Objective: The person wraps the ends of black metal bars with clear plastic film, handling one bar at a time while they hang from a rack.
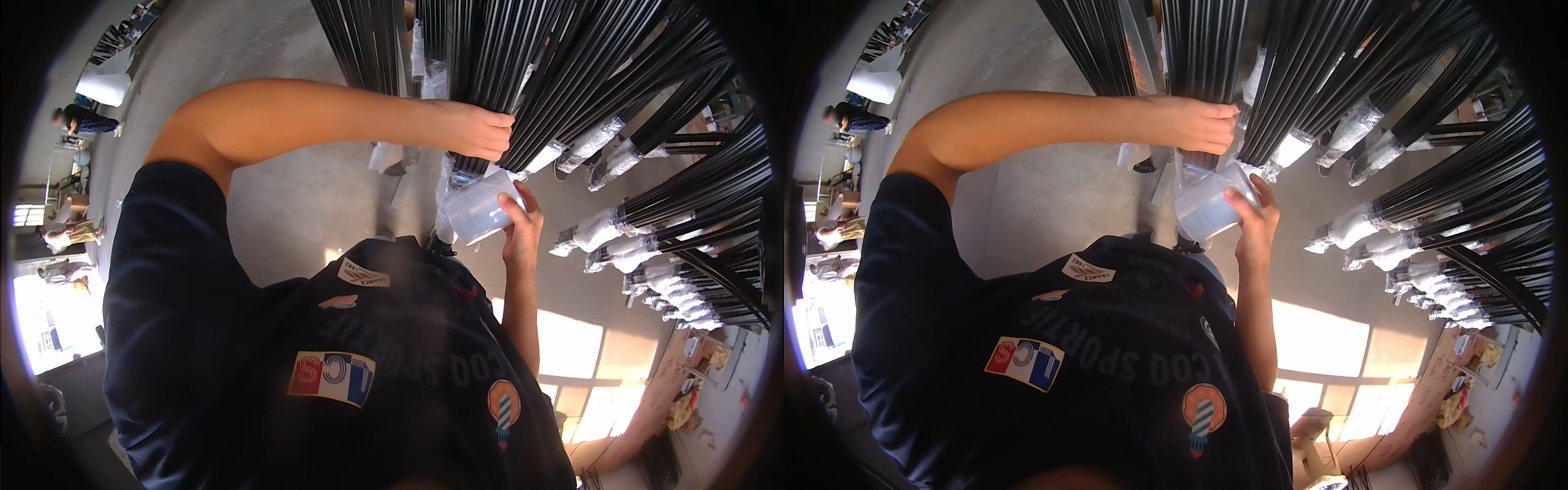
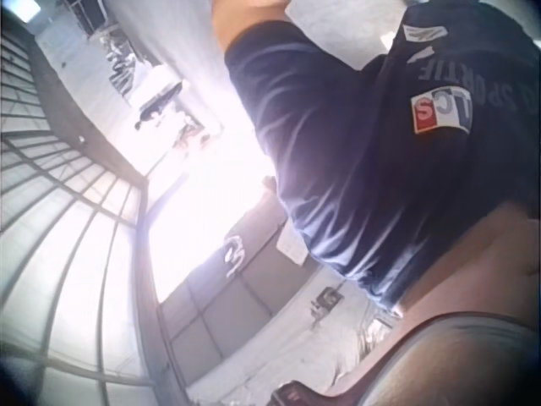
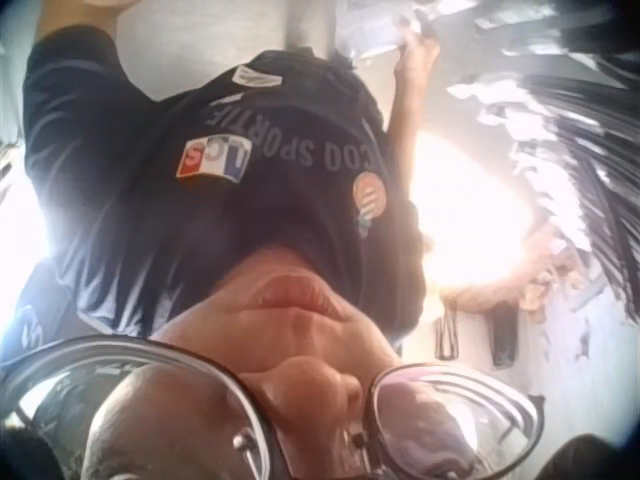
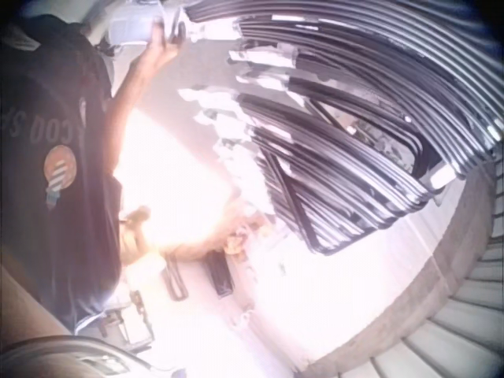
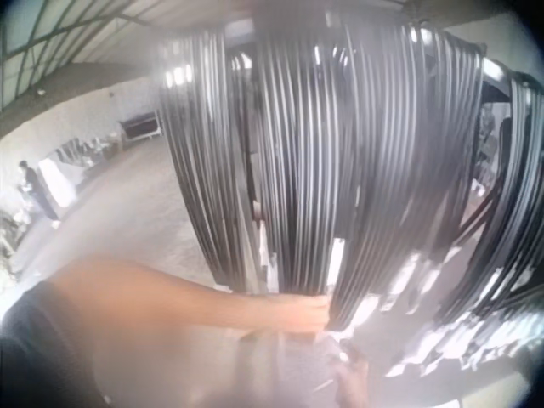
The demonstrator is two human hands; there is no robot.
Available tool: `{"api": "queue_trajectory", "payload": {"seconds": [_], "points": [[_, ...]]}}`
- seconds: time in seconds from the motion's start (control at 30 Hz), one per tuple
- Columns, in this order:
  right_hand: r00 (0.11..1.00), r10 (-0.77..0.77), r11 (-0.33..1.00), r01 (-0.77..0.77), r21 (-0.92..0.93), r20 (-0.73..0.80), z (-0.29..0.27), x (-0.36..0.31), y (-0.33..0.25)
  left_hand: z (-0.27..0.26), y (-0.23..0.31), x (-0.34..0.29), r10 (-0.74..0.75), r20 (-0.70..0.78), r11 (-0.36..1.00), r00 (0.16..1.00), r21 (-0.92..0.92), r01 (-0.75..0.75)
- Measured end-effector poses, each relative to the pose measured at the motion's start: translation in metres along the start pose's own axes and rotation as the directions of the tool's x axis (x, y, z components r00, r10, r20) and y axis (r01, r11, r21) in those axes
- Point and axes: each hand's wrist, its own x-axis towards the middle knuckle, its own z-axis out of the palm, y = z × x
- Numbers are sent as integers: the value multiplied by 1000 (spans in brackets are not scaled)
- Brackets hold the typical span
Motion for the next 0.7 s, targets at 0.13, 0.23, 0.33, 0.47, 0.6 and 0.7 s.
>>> {"api": "queue_trajectory", "payload": {"seconds": [0.13, 0.23, 0.33, 0.47, 0.6, 0.7], "points": [[981, -159, 935, 185, -304, 108, 11, 1, -20, -6, 2, -7, -17, 58, 997, 998, -76, 22], [973, -109, 866, 193, -461, 202, 18, 6, -38, -11, 4, -13, -44, 93, 994, 995, -91, 53], [950, -63, 882, 196, -429, 305, 9, 23, -39, -19, 10, -21, -206, 89, 944, 974, -243, 222], [943, -113, 869, 247, -429, 314, 8, 31, -31, -46, 53, -35, -865, 330, 97, 379, -631, 770], [958, -190, 887, 262, -382, 216, 35, 29, -10, 7, 85, -19, -679, 728, -717, -89, -634, 289], [970, -231, 934, 241, -263, 71, 46, 27, 6, 24, 89, -2, -612, 778, -789, -142, -590, 173]]}}
